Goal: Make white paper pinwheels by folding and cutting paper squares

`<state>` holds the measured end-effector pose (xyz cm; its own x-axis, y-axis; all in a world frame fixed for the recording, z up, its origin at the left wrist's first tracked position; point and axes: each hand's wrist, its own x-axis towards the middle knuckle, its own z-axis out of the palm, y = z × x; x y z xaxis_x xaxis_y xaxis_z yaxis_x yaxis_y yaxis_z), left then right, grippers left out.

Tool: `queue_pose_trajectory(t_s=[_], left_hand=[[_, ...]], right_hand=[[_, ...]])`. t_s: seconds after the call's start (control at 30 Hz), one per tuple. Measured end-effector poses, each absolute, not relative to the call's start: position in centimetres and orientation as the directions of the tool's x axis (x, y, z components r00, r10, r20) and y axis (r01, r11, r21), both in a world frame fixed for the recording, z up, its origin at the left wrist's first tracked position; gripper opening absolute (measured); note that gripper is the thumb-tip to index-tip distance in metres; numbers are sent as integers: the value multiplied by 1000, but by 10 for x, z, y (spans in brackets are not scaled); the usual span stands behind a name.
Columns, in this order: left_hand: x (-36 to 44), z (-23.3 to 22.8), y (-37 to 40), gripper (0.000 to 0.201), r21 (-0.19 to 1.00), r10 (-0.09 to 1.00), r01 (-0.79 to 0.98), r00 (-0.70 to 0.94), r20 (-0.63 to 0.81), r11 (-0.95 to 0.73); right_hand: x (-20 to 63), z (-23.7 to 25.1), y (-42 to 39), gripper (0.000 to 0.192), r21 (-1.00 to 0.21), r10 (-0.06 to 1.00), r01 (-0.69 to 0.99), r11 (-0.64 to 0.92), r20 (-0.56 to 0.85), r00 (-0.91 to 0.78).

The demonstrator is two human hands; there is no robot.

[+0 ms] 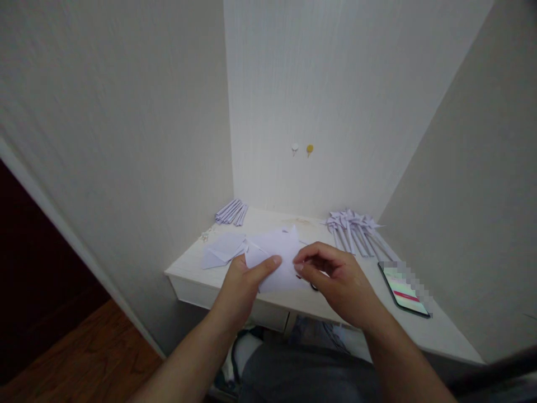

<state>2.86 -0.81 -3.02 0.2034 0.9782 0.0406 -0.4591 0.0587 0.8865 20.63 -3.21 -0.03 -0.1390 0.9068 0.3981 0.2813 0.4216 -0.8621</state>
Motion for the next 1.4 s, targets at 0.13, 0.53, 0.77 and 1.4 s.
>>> queue_pose_trajectory(t_s=[0.13,0.53,0.77,1.4], left_hand=[[24,-26,-10,44,901,976,-433,206,76,21],[21,-15,-15,46,915,966,-402,237,108,-3],[23,-8,-19,50,927,971,-375,208,114,-29],[24,-9,-19,47,941,976,-334,184,112,-45]], right_hand=[[220,8,-38,18,-796,865,345,497,426,-264],[227,12,-45,9,-698,797,389,601,487,-356],[227,12,-45,7,-743,829,380,551,435,-352],[220,11,-45,4,-770,884,433,468,405,-235]])
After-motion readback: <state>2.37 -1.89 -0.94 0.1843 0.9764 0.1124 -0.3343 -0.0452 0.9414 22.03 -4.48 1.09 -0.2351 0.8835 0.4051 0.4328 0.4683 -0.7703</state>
